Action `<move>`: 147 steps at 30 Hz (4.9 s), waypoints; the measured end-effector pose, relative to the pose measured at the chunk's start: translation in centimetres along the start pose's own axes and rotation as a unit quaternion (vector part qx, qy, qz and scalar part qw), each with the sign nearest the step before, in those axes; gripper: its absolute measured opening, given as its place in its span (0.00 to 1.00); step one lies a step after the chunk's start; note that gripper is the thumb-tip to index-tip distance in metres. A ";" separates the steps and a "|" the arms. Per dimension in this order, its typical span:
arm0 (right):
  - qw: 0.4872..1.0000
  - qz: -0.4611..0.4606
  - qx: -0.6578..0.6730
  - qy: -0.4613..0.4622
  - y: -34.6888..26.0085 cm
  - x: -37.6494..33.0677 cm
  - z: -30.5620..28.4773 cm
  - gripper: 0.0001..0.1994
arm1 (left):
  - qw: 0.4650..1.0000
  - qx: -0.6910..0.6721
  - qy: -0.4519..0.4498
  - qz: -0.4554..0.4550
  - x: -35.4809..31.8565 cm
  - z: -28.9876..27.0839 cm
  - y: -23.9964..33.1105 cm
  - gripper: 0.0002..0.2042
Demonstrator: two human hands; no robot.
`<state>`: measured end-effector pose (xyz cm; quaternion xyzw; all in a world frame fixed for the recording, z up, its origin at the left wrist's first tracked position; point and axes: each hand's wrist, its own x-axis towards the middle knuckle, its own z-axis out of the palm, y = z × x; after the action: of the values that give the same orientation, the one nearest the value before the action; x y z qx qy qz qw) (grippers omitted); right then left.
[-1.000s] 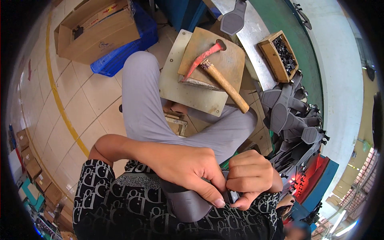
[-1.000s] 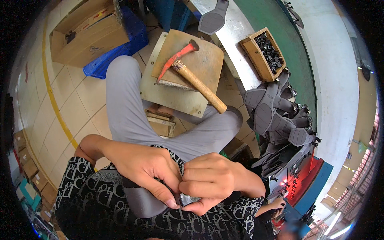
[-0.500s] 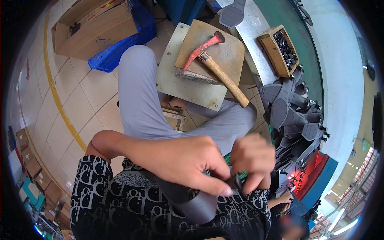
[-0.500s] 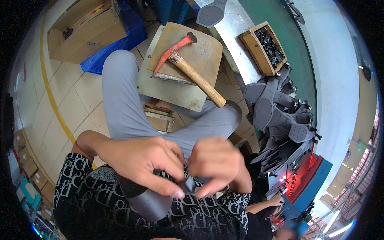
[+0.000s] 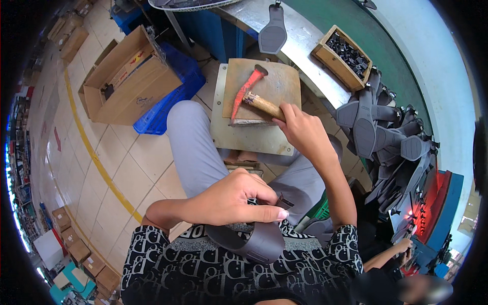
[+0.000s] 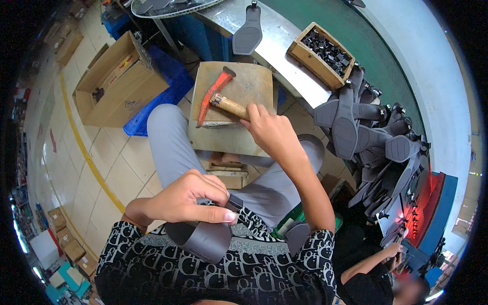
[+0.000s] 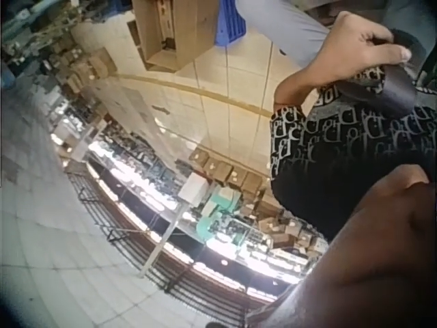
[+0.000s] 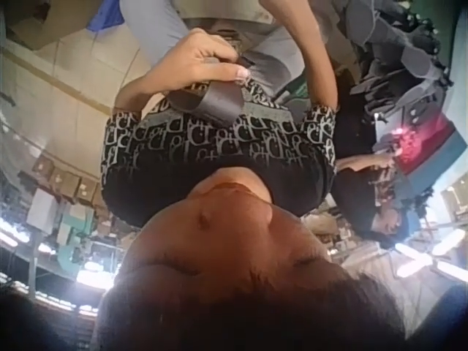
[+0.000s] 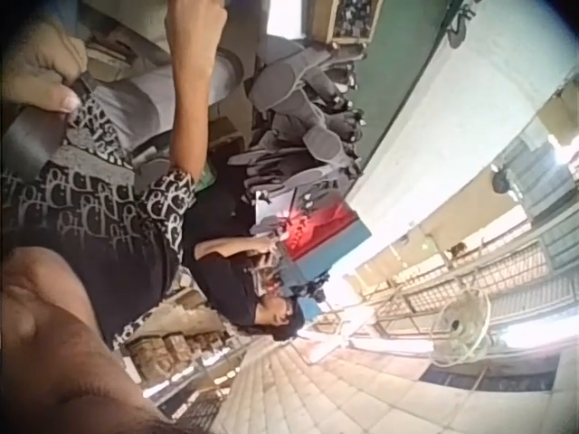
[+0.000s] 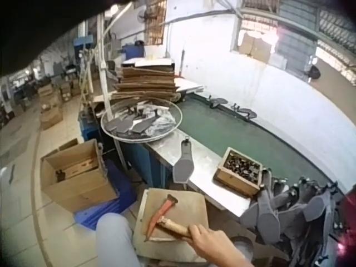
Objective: The recorder is assembling shoe soles by adding fasteners and hammering them.
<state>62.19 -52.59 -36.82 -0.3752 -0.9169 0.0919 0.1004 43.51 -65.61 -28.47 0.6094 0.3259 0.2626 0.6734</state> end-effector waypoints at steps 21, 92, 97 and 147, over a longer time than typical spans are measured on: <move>0.888 0.138 0.325 0.295 -7.5 -5.6 -7.8 0.16 | 0.772 0.505 0.387 0.019 7.1 -8.9 -9.0 0.31; 0.777 -0.317 0.533 -0.109 -7.2 -10.8 -7.0 0.14 | 0.831 -0.371 -0.408 0.077 -0.1 6.8 -5.8 0.18; 0.779 -0.306 0.542 -0.077 -6.9 -11.9 -6.0 0.14 | 0.916 -0.254 -0.293 0.100 -1.2 7.2 -5.7 0.20; 0.732 0.057 0.679 -0.011 -6.6 -10.8 -1.8 0.20 | 0.990 -0.119 0.028 -0.072 -0.6 2.9 -4.7 0.18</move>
<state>65.80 -64.66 -34.70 -0.2573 -0.5886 0.6998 0.3126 45.16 -68.48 -32.93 0.4925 0.3538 0.2674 0.7489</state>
